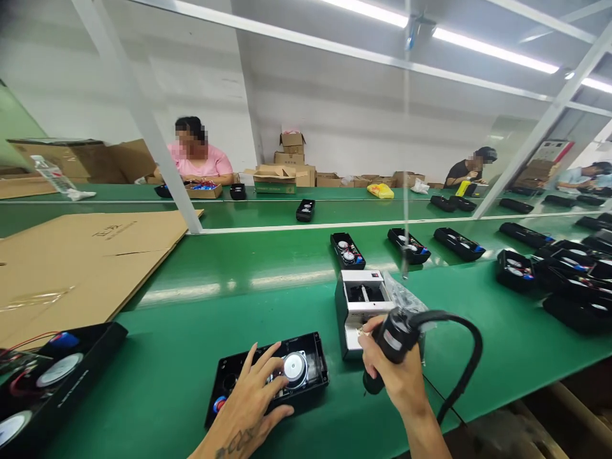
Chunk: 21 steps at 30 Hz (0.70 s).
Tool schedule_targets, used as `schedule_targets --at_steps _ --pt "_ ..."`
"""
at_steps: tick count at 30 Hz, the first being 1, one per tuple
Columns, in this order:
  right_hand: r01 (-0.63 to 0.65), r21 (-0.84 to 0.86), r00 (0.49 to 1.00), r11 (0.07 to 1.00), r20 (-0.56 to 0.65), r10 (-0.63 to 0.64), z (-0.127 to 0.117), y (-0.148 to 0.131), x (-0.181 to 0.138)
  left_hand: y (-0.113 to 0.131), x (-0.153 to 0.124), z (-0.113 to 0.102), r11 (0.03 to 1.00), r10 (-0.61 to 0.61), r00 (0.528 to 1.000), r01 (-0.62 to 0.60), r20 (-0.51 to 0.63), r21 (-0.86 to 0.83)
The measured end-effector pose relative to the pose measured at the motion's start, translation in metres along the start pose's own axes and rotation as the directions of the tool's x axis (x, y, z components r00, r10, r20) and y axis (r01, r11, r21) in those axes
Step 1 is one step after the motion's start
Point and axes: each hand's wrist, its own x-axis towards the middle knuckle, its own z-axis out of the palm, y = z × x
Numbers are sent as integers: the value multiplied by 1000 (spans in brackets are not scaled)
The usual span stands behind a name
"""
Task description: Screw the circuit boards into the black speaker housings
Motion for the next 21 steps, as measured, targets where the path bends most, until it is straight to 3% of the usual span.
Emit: schedule_targets --at_steps 4,7,13,21 --pt "79 262 988 962 108 -111 20 -5 -21 3 -3 -1 1000 -5 999 6 -39 17" --pt "160 355 962 921 153 -226 43 -7 -27 7 -3 1 998 -28 999 29 -28 46" --pt "118 405 952 907 214 -220 80 10 -30 8 5 -8 999 -38 997 38 60 -3" --pt "96 361 958 927 220 -185 85 28 -28 7 7 -14 997 -64 991 69 117 -38"
